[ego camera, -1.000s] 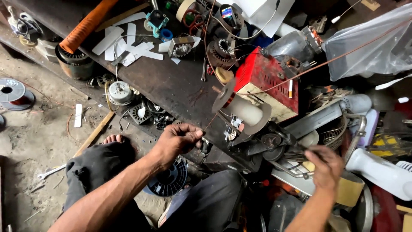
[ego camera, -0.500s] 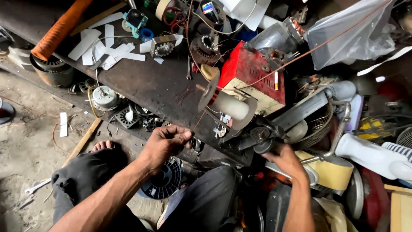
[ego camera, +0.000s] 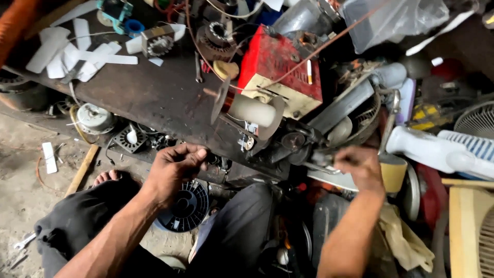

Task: A person winds copper wire from a large spool onto a motor component using a manual winding machine.

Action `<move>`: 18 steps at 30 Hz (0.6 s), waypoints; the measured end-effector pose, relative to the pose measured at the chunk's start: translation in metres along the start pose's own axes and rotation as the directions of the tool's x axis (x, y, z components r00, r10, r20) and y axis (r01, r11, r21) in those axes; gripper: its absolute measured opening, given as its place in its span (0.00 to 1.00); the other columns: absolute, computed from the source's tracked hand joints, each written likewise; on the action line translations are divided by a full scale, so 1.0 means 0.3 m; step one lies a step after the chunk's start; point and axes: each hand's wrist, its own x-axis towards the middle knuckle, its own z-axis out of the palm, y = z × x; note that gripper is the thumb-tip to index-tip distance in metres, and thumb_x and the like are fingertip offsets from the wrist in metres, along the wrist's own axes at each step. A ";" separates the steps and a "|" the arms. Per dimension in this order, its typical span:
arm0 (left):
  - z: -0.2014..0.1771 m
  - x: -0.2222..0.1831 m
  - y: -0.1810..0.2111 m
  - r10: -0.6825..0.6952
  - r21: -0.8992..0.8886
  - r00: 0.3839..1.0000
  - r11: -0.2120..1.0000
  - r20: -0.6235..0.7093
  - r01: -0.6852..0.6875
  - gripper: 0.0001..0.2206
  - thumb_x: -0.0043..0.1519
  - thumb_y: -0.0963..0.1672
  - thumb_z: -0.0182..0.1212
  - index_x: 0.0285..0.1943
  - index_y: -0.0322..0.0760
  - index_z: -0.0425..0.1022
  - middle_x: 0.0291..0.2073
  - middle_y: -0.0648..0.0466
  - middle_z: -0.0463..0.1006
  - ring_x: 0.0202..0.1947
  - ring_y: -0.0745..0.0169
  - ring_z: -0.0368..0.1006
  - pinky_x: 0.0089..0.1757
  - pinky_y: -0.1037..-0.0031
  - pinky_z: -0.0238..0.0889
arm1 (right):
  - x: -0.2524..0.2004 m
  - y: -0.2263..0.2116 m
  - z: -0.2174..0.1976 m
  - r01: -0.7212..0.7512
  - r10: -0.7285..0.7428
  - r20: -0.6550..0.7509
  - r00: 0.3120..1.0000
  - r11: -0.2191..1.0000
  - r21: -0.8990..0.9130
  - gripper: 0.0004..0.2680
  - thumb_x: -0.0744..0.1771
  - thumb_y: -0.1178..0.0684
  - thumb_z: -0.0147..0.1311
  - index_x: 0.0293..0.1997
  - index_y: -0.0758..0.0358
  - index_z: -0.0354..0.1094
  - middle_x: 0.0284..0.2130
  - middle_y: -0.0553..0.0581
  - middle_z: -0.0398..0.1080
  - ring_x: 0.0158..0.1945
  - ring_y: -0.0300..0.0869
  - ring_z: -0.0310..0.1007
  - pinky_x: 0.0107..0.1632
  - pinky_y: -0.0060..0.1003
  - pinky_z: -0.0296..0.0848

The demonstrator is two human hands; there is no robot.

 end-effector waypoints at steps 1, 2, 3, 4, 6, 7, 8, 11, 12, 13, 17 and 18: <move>0.005 -0.006 -0.007 -0.011 0.000 1.000 1.000 0.016 0.011 0.08 0.61 0.41 0.68 0.40 0.24 0.81 0.20 0.40 0.77 0.15 0.66 0.63 0.20 0.83 0.50 | 0.036 0.043 0.046 -0.009 0.009 -0.015 1.000 1.000 -0.008 0.08 0.55 0.62 0.68 0.31 0.71 0.76 0.15 0.59 0.68 0.16 0.40 0.66 0.23 0.31 0.68; 0.008 -0.014 -0.011 -0.010 0.011 1.000 1.000 0.011 0.010 0.07 0.61 0.40 0.68 0.39 0.24 0.81 0.19 0.41 0.77 0.15 0.67 0.63 0.20 0.83 0.50 | 0.072 0.085 0.092 0.035 -0.059 -0.150 0.987 0.987 -0.160 0.08 0.60 0.62 0.66 0.39 0.67 0.77 0.25 0.59 0.72 0.30 0.42 0.71 0.38 0.34 0.70; 0.007 -0.010 -0.002 -0.001 0.025 1.000 1.000 0.007 0.001 0.07 0.62 0.40 0.67 0.39 0.24 0.81 0.19 0.41 0.77 0.15 0.67 0.62 0.20 0.82 0.51 | 0.130 0.127 0.143 0.064 -0.152 -0.267 0.952 0.948 -0.311 0.08 0.65 0.62 0.65 0.47 0.62 0.77 0.35 0.59 0.75 0.44 0.44 0.76 0.53 0.36 0.72; 0.009 0.001 0.000 -0.004 0.028 1.000 1.000 0.022 0.003 0.07 0.62 0.40 0.67 0.39 0.24 0.81 0.19 0.41 0.77 0.15 0.67 0.62 0.20 0.82 0.51 | 0.086 0.054 0.156 0.059 -0.152 -0.281 0.948 0.947 -0.315 0.08 0.65 0.62 0.65 0.47 0.62 0.77 0.35 0.59 0.75 0.44 0.44 0.76 0.53 0.36 0.72; 0.000 -0.001 -0.011 -0.011 0.025 1.000 1.000 0.012 0.010 0.07 0.62 0.40 0.68 0.39 0.25 0.81 0.19 0.41 0.77 0.15 0.66 0.62 0.20 0.83 0.51 | 0.014 -0.087 0.199 -0.159 0.229 0.131 0.964 0.900 -0.405 0.04 0.61 0.65 0.62 0.23 0.72 0.75 0.19 0.64 0.73 0.28 0.50 0.71 0.46 0.46 0.70; -0.002 0.006 -0.018 -0.005 0.022 1.000 1.000 0.007 0.005 0.07 0.62 0.40 0.68 0.39 0.25 0.81 0.19 0.41 0.77 0.15 0.66 0.62 0.20 0.83 0.51 | 0.004 -0.159 0.184 -0.152 0.225 0.138 0.965 0.901 -0.406 0.04 0.61 0.65 0.62 0.23 0.72 0.75 0.19 0.64 0.73 0.28 0.50 0.71 0.46 0.46 0.70; -0.002 0.012 -0.024 0.007 0.020 1.000 1.000 0.009 -0.007 0.07 0.61 0.40 0.68 0.39 0.25 0.81 0.19 0.41 0.77 0.15 0.66 0.63 0.20 0.83 0.51 | -0.006 -0.231 0.169 -0.124 0.215 0.243 0.946 0.931 -0.342 0.04 0.58 0.61 0.68 0.28 0.68 0.79 0.21 0.59 0.77 0.30 0.44 0.72 0.43 0.41 0.71; -0.006 0.004 -0.023 0.019 0.019 1.000 1.000 0.016 -0.019 0.06 0.62 0.40 0.68 0.38 0.26 0.80 0.19 0.42 0.77 0.15 0.67 0.63 0.20 0.83 0.52 | 0.030 -0.116 0.114 -0.055 0.062 0.040 0.997 0.989 -0.140 0.10 0.57 0.56 0.73 0.38 0.62 0.80 0.27 0.52 0.77 0.33 0.35 0.73 0.41 0.31 0.72; -0.002 0.002 -0.018 0.030 0.011 0.999 0.999 0.027 -0.030 0.06 0.62 0.40 0.67 0.38 0.26 0.80 0.19 0.42 0.76 0.14 0.67 0.62 0.19 0.83 0.51 | 0.054 -0.026 0.090 0.042 -0.052 -0.288 0.956 0.998 -0.040 0.10 0.60 0.55 0.71 0.42 0.60 0.77 0.29 0.49 0.75 0.34 0.32 0.73 0.43 0.26 0.71; 0.003 0.003 -0.021 0.037 0.012 0.999 0.999 0.027 -0.037 0.06 0.62 0.40 0.67 0.38 0.26 0.80 0.19 0.42 0.76 0.14 0.67 0.62 0.19 0.83 0.51 | 0.070 -0.001 0.132 0.049 -0.058 -0.288 0.956 0.998 -0.039 0.10 0.60 0.55 0.71 0.42 0.60 0.77 0.29 0.49 0.75 0.34 0.32 0.73 0.43 0.26 0.71; 0.001 -0.002 -0.021 0.038 -0.045 0.999 0.998 0.011 -0.037 0.06 0.61 0.39 0.68 0.37 0.24 0.80 0.19 0.41 0.76 0.14 0.68 0.60 0.19 0.83 0.49 | 0.044 -0.225 0.273 -0.086 0.173 0.180 0.968 0.908 -0.409 0.02 0.61 0.60 0.66 0.30 0.66 0.78 0.21 0.59 0.74 0.29 0.47 0.72 0.36 0.39 0.69; 0.002 0.001 -0.022 0.035 -0.058 0.999 0.998 0.017 -0.034 0.06 0.61 0.39 0.68 0.37 0.24 0.80 0.19 0.41 0.76 0.13 0.68 0.61 0.19 0.83 0.50 | 0.012 -0.358 0.290 -0.196 0.360 0.415 0.835 0.901 -0.387 0.06 0.59 0.56 0.68 0.22 0.66 0.76 0.15 0.54 0.72 0.23 0.41 0.67 0.31 0.36 0.66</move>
